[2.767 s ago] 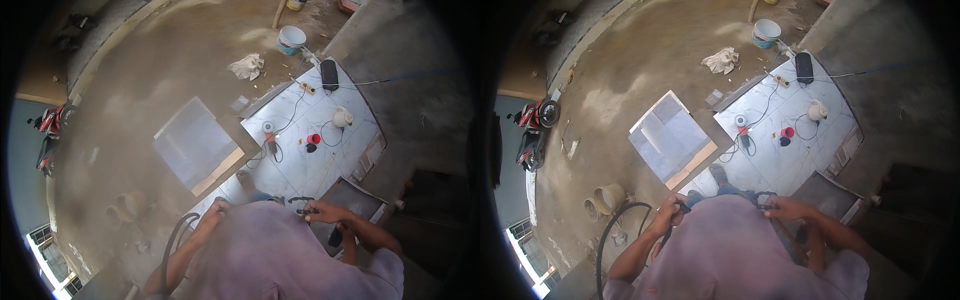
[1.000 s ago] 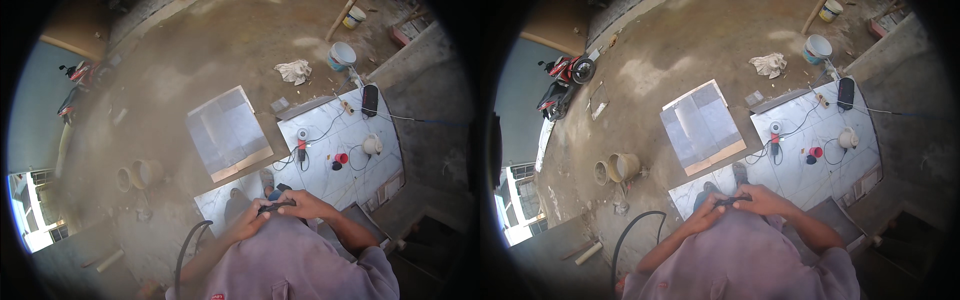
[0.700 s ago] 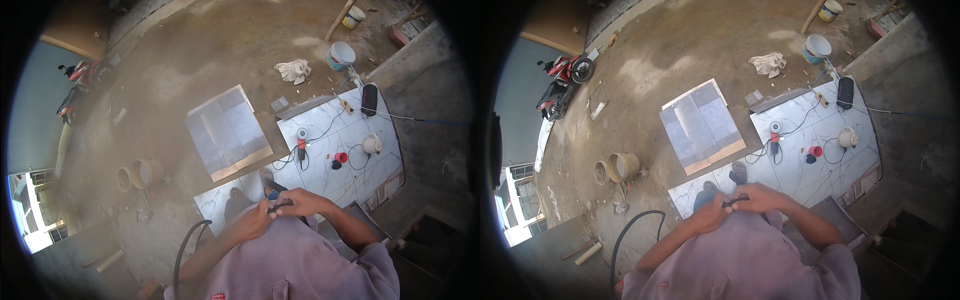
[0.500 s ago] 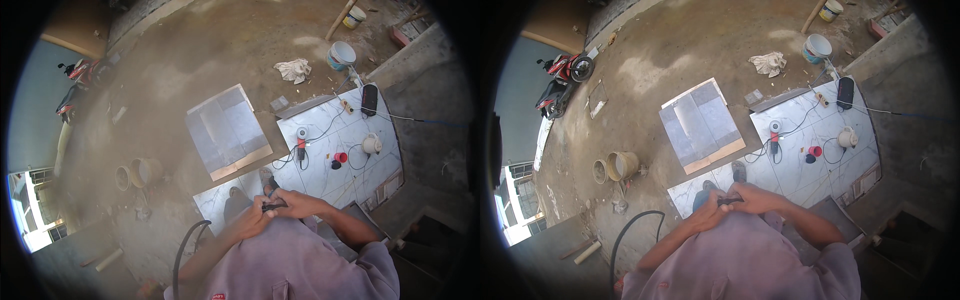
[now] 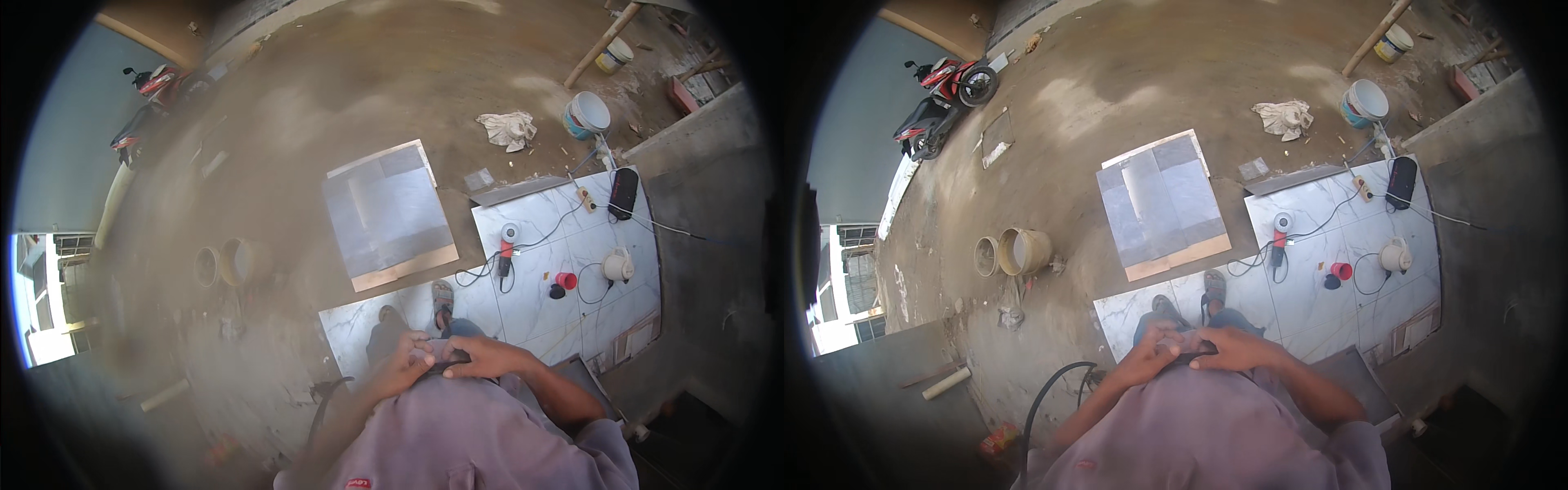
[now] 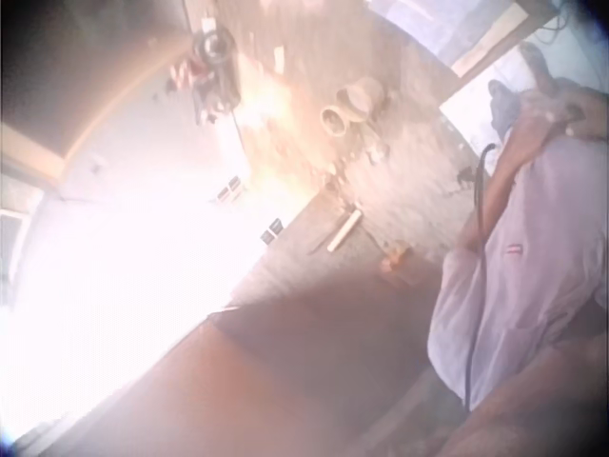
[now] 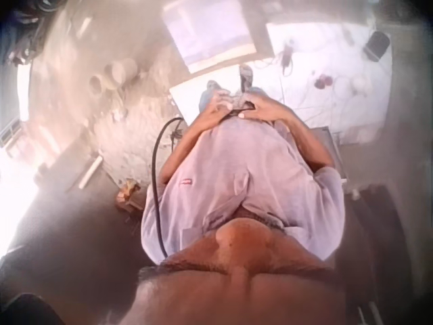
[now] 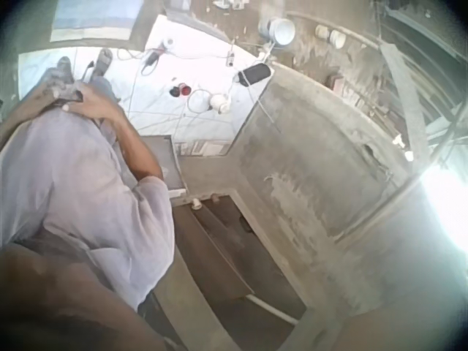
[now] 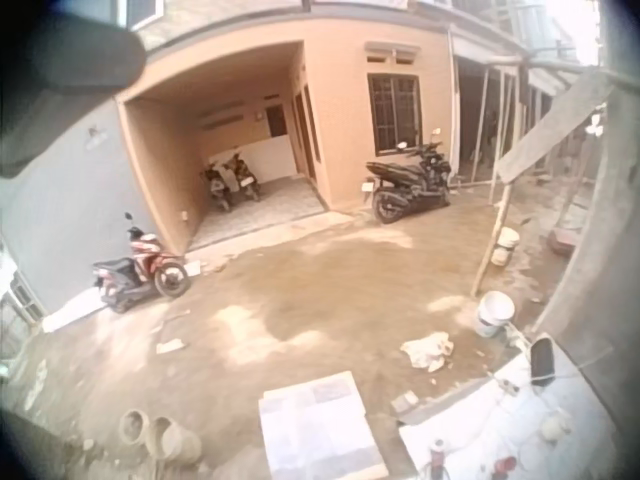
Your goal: The person uses a power grinder to cut a large ceramic tile on a workshop floor, holding the tool with both hands and applying it to a marked line on the tile surface.
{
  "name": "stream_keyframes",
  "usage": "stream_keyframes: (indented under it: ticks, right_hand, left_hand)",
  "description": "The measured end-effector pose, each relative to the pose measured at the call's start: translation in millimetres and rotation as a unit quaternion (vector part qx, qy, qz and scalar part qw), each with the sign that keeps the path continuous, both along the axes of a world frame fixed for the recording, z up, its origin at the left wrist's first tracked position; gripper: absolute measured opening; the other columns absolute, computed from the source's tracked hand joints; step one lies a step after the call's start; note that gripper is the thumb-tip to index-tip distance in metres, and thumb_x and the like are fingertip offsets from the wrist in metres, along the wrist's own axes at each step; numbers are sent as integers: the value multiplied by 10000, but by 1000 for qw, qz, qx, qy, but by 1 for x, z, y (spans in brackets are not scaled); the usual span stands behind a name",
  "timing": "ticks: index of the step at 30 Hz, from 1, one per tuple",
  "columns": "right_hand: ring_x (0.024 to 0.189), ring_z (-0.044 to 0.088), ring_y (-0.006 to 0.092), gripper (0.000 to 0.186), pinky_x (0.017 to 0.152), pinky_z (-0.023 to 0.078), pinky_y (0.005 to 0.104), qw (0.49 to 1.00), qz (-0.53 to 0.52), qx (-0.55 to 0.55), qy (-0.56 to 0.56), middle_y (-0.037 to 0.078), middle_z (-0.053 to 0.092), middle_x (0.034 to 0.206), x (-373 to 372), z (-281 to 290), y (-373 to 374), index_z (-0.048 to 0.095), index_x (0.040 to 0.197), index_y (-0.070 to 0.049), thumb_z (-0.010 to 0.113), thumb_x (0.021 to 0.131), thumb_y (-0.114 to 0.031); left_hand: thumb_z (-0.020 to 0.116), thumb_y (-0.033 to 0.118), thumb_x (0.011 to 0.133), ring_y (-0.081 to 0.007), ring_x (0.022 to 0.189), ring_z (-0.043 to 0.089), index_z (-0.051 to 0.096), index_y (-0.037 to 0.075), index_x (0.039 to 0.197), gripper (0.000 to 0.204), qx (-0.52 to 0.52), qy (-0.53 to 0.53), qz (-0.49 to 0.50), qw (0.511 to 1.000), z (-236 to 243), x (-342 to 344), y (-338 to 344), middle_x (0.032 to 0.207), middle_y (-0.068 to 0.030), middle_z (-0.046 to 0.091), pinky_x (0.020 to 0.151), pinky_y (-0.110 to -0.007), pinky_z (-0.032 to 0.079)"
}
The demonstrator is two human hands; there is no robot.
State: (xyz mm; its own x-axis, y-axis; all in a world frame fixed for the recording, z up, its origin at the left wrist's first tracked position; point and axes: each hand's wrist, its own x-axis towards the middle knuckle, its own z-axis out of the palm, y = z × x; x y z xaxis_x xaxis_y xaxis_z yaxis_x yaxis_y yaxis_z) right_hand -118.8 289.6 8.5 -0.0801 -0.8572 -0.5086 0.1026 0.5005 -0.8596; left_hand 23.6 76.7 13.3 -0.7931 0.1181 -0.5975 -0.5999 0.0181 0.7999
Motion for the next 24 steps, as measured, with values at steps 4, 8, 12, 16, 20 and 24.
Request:
stream_keyframes:
  ticks: [4, 8, 12, 16, 20, 24]
  right_hand:
    - [852, 643, 281, 479, 762, 490, 387, 999, 48, 6, 1, 131, 643, 876, -9, 12, -12, 602, 1125, -39, 737, 891, -434]
    - [890, 649, 336, 531, 804, 488, 410, 991, 120, 55, 24, 172, 646, 907, -10, 13, -23, 600, 1181, -36, 711, 889, -466]
    - [805, 665, 325, 506, 731, 506, 412, 991, 101, 37, 85, 146, 650, 810, -5, 17, -32, 589, 1244, -104, 709, 907, -462]
    - [845, 682, 389, 563, 764, 512, 448, 982, 130, 52, 125, 183, 678, 846, -8, 34, -65, 529, 1343, -133, 640, 936, -506]
    - [946, 675, 414, 557, 840, 511, 463, 970, 150, 108, 157, 207, 708, 956, 0, 44, -93, 532, 1350, -133, 606, 944, -507]
    - [1049, 661, 422, 551, 904, 501, 478, 961, 140, 150, 185, 227, 714, 1068, 10, 51, -110, 533, 1350, -144, 574, 949, -519]
  left_hand:
    - [671, 358, 981, -265, 1115, 602, 246, 66, 1535, 757, -27, 72, -123, 990, 53, -2, -22, 1358, -181, 523, 954, -437, 475]
    - [695, 347, 964, -305, 1107, 625, 193, 143, 1593, 830, 187, 296, -64, 935, 96, 3, -43, 1338, -195, 534, 954, -479, 486]
    - [645, 234, 975, -285, 953, 669, 208, 237, 1593, 757, 476, 457, 200, 725, 122, 32, -54, 1172, -134, 614, 862, -455, 511]
    - [637, 109, 886, -260, 801, 670, 322, 212, 1573, 763, 564, 637, 179, 494, 155, 51, -112, 1057, -111, 640, 721, -465, 542]
    - [648, 229, 894, -306, 777, 669, 481, 82, 1461, 609, 520, 740, -41, 424, 202, 63, -189, 1055, -135, 650, 702, -477, 551]
    - [562, 189, 946, -344, 989, 640, 601, -46, 1298, 425, 436, 764, -306, 365, 270, 71, -231, 1157, -201, 654, 916, -488, 495]
